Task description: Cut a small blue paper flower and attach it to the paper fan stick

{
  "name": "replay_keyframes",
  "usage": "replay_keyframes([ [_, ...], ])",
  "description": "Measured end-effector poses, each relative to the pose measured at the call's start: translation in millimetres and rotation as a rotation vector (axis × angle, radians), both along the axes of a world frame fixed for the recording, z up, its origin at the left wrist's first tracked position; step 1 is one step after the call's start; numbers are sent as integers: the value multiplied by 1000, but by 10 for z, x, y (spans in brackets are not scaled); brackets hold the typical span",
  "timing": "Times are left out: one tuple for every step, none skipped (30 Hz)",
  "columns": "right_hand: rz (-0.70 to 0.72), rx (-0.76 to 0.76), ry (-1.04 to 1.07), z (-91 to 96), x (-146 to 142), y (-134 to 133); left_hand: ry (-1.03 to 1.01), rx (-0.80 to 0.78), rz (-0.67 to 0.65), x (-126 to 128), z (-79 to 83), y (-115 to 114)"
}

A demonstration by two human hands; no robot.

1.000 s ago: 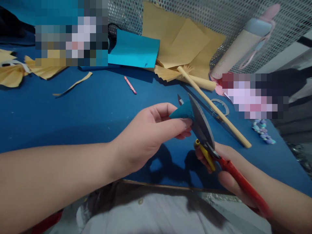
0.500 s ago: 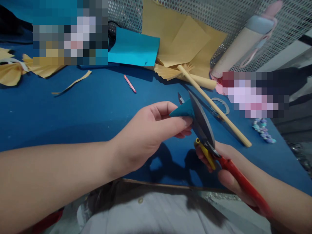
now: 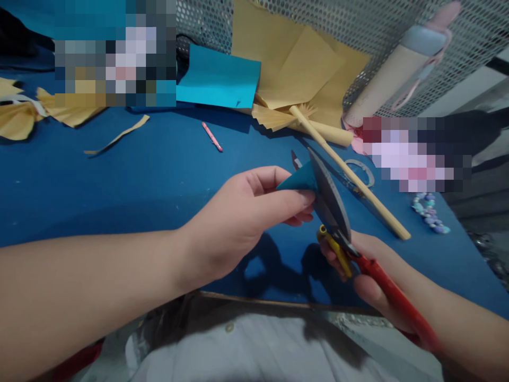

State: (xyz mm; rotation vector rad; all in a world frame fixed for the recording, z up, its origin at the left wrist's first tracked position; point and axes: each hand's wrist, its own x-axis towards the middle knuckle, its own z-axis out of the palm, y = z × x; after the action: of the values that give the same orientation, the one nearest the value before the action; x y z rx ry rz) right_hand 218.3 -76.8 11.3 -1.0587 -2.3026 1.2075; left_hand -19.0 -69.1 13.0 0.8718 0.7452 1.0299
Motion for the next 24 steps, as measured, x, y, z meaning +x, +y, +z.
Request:
replay_keyframes([
  [-2, -4, -4, -2, 3, 1, -2, -1, -2, -1, 0, -2],
  [5, -10, -1, -3, 7, 1, -2, -3, -4, 0, 0, -3],
  [16, -17, 7, -4, 11, 2, -4, -4, -8, 1, 0, -3],
  [22, -21, 20, -6, 14, 2, -7, -4, -9, 4, -1, -2],
  [21, -33, 21, -8, 17, 2, -7, -2, -11, 6, -3, 0],
  [13, -44, 22, -10, 18, 2, -5, 0, -10, 9, -5, 3],
  [1, -60, 19, -14, 18, 1, -4, 0, -8, 11, -7, 6],
  [-14, -81, 11, -18, 18, -1, -3, -1, -6, 12, -9, 9],
  [-26, -103, 1, -22, 17, -3, -3, -2, -3, 12, -9, 12],
  [-34, -120, 0, -25, 15, -5, -2, -6, -1, 12, -9, 14],
  [-39, -134, 1, -28, 14, -8, -1, -9, 2, 12, -8, 15],
  [-45, -145, 0, -29, 14, -10, 0, -12, 7, 12, -5, 16],
  [-48, -155, -3, -29, 14, -12, 3, -12, 7, 12, -2, 17],
  [-52, -162, -1, -28, 15, -13, 5, -12, 12, 12, 0, 18],
  [-54, -169, 4, -28, 16, -14, 8, -11, 13, 12, 3, 19],
  [-54, -176, 6, -29, 18, -15, 9, -11, 13, 11, 5, 19],
  [-55, -179, 6, -32, 19, -15, 8, -10, 13, 9, 6, 20],
  [-56, -177, 10, -37, 19, -15, 8, -12, 12, 7, 7, 20],
  [-59, -174, 15, -44, 19, -15, 8, -13, 10, 5, 6, 20],
  [-64, -172, 19, -53, 19, -14, 5, -14, 8, 2, 4, 19],
  [-71, -169, 27, -64, 20, -12, 0, -14, 4, -1, 2, 17],
  [-76, -166, 35, -76, 21, -9, -7, -14, 2, -3, -2, 16],
  [-78, -167, 42, -86, 25, -6, -15, -13, 1, -3, -6, 14],
  [-77, -170, 44, -94, 30, -2, -24, -14, 5, -2, -10, 12],
])
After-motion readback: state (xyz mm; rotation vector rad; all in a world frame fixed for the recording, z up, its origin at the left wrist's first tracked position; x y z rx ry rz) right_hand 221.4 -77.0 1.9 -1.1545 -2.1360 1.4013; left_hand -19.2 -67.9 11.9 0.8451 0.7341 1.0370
